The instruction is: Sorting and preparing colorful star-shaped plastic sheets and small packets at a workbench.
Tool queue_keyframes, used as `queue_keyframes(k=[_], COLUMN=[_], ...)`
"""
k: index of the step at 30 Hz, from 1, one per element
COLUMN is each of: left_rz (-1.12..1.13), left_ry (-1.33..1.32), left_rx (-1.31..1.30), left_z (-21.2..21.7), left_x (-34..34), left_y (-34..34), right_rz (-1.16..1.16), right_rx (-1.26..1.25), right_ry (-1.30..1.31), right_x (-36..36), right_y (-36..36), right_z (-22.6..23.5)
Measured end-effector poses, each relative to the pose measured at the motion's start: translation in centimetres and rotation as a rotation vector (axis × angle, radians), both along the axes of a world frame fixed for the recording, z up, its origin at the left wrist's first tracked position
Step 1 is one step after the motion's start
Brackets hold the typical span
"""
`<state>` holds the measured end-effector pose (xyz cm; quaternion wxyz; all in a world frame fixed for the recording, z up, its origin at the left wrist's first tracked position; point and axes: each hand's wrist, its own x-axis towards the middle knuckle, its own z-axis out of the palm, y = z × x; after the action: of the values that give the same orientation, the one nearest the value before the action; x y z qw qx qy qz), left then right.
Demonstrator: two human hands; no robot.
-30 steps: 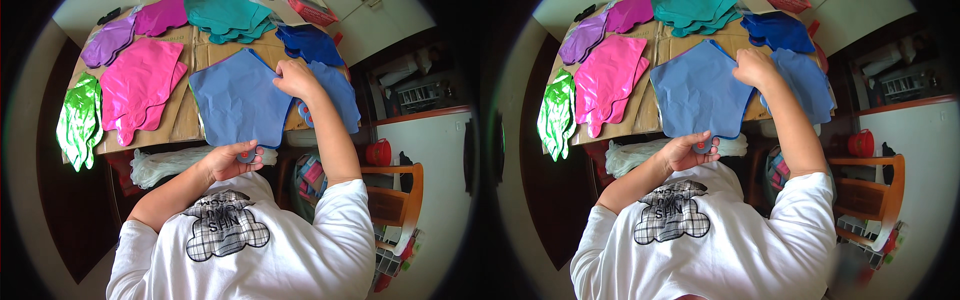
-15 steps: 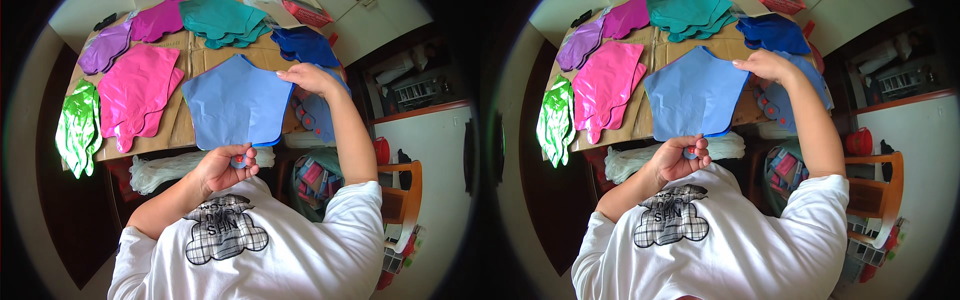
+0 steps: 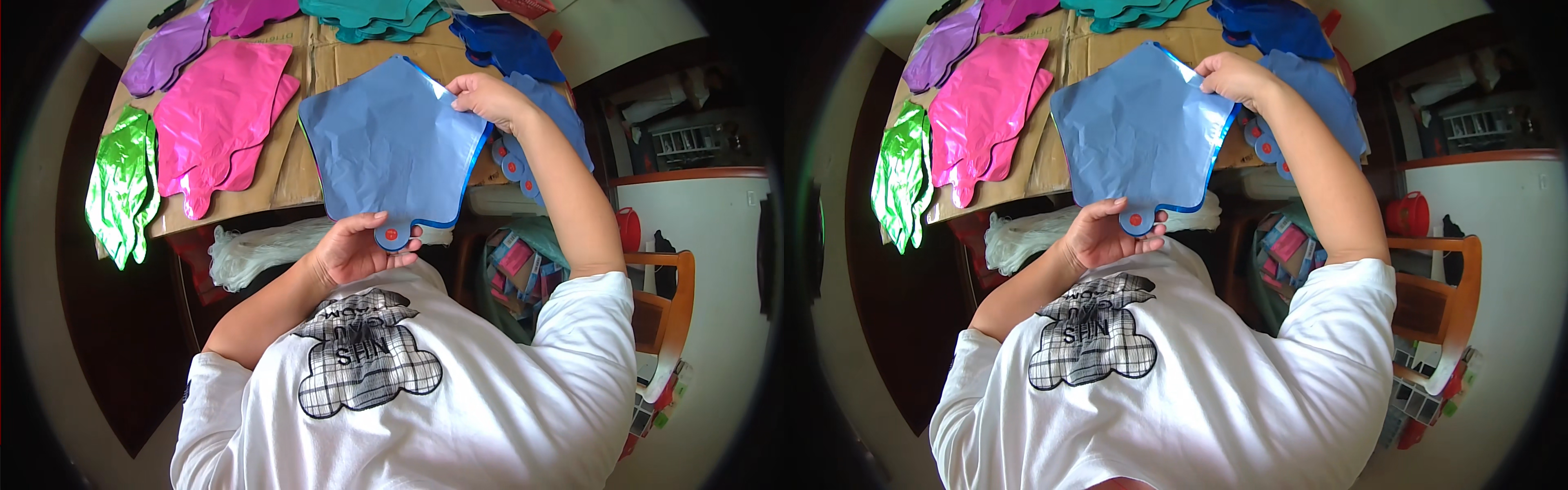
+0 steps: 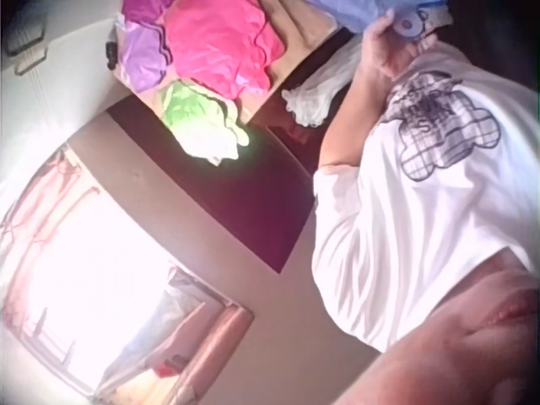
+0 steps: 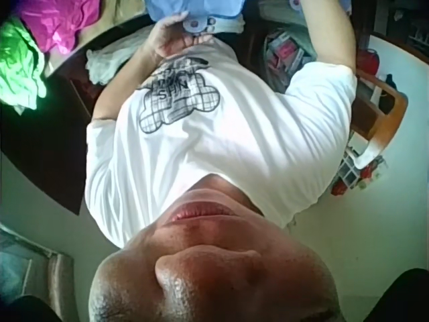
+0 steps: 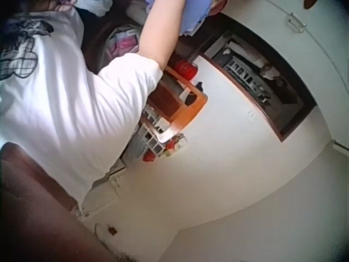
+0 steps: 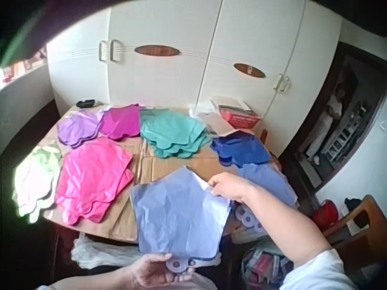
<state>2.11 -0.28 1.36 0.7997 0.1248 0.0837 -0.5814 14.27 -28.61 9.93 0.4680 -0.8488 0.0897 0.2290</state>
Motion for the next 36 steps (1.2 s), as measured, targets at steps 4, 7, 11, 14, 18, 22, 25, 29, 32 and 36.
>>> queue_keyframes(k=[4,7,11,14,18,22,25,29,32,36], left_rz=[0.002,-0.030,-0.032,-0.039,-0.050,-0.067,-0.079,-0.096,-0.077,-0.098], left_ry=[-0.075,-0.110,-0.065,-0.064,-0.065,-0.067,-0.076,-0.113,-0.146,-0.203], left_rx=[0.042,0.080,0.175,0.299,0.246,0.162,0.245,0.285,0.302,0.279], left_z=[-0.5,0.2,1.3,1.9,2.1,2.8,1.8,1.7,1.3,1.3], left_x=[0.0,0.1,0.3,0.0,0.0,0.2,0.0,-0.1,-0.1,-0.4], left_y=[-0.3,-1.1,-1.3,-1.6,-1.6,-1.3,-1.6,-2.0,-1.9,-2.3], right_rz=[0.023,0.024,0.014,0.002,-0.009,0.021,0.052,0.076,0.091,0.026], right_rx=[-0.011,-0.001,-0.002,-0.023,-0.011,-0.034,-0.066,-0.141,-0.275,-0.270], right_ry=[-0.014,-0.018,-0.026,-0.027,-0.012,-0.026,-0.002,-0.106,-0.076,-0.158], right_x=[-0.6,-0.5,-0.7,-0.9,-0.8,-0.7,-0.1,1.7,3.7,7.4], right_y=[0.0,-0.1,0.1,0.3,0.5,0.8,0.4,0.0,3.9,6.0], right_z=[-0.3,-0.5,-0.2,0.0,0.3,0.7,0.3,-1.2,1.3,-0.6])
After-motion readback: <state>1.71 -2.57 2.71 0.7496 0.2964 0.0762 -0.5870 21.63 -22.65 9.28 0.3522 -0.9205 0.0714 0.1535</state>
